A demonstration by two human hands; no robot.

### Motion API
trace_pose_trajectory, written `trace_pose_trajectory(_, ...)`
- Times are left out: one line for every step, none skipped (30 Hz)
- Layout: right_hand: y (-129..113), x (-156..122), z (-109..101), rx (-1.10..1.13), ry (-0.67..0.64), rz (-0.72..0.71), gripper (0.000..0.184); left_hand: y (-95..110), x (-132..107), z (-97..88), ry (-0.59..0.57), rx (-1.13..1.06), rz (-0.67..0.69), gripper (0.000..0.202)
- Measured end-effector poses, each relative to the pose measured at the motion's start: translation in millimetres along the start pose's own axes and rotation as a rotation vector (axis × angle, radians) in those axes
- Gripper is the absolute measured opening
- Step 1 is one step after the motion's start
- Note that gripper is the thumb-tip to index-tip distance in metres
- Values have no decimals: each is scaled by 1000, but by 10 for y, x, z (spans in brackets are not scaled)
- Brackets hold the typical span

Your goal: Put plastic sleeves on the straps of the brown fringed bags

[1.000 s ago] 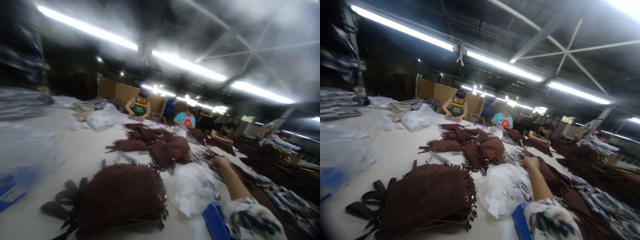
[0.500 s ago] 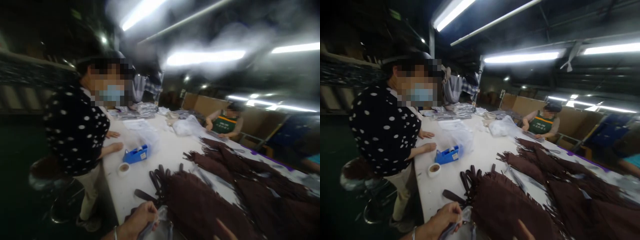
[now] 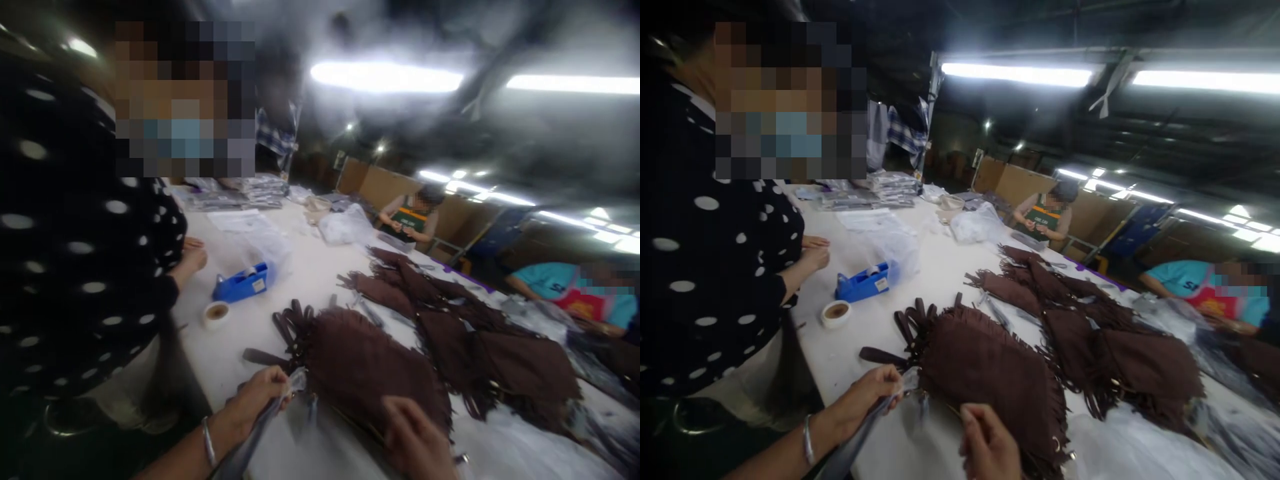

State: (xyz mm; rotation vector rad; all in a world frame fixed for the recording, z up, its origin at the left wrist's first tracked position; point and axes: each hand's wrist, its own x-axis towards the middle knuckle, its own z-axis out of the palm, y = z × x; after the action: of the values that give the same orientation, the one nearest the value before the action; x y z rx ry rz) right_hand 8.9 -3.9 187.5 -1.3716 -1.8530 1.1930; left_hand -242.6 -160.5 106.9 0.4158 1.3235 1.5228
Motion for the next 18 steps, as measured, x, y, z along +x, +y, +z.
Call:
trace_pose_trajectory(74,-156,367,72,-127,25,52,-8,2,3,-3,2,-3,12)
trace_pose_trajectory(128,-296,705,132,-185,17,49,-12,-3,7,-5,8,4,11)
trace_pose_trajectory(160,-415,997,181,-222,-19,45,-12,-14,13,-8,14,17,11)
trace_pose_trajectory(173,-507,1235,211,-249,-50,42,-10,-28,19,-9,17,30,10)
trace_pose_trajectory(173,-573,1420,224,-250,-75,40,-8,-44,23,-7,19,41,10)
trace_pose_trajectory(164,-615,1559,223,-236,-85,40,-8,-58,25,-2,20,49,10)
trace_pose_trajectory(153,-637,1660,216,-207,-85,40,-13,-71,25,9,23,54,9)
trace_pose_trajectory(142,-645,1735,206,-165,-82,41,-24,-80,25,25,23,59,9)
trace_pose_trajectory(135,-646,1790,200,-116,-78,40,-41,-86,25,45,23,67,9)
trace_pose_trajectory(131,-643,1834,196,-75,-77,39,-64,-88,29,61,22,79,8)
trace_pose_trajectory(131,-641,1870,194,-43,-79,38,-91,-88,36,68,18,96,8)
trace_pose_trajectory(136,-639,1900,191,-17,-85,36,-119,-87,48,68,13,113,8)
trace_pose_trajectory(145,-640,1926,183,5,-94,34,-147,-87,65,67,7,129,9)
trace_pose_trajectory(158,-642,1949,171,25,-107,33,-171,-91,85,70,4,143,9)
trace_pose_trajectory(175,-647,1968,156,41,-126,32,-189,-100,108,81,9,153,9)
trace_pose_trajectory(196,-654,1984,141,52,-153,30,-200,-115,129,100,18,161,9)
trace_pose_trajectory(220,-662,1996,127,56,-183,29,-203,-134,149,121,31,168,10)
trace_pose_trajectory(245,-672,2005,116,57,-215,28,-198,-157,164,140,42,172,11)
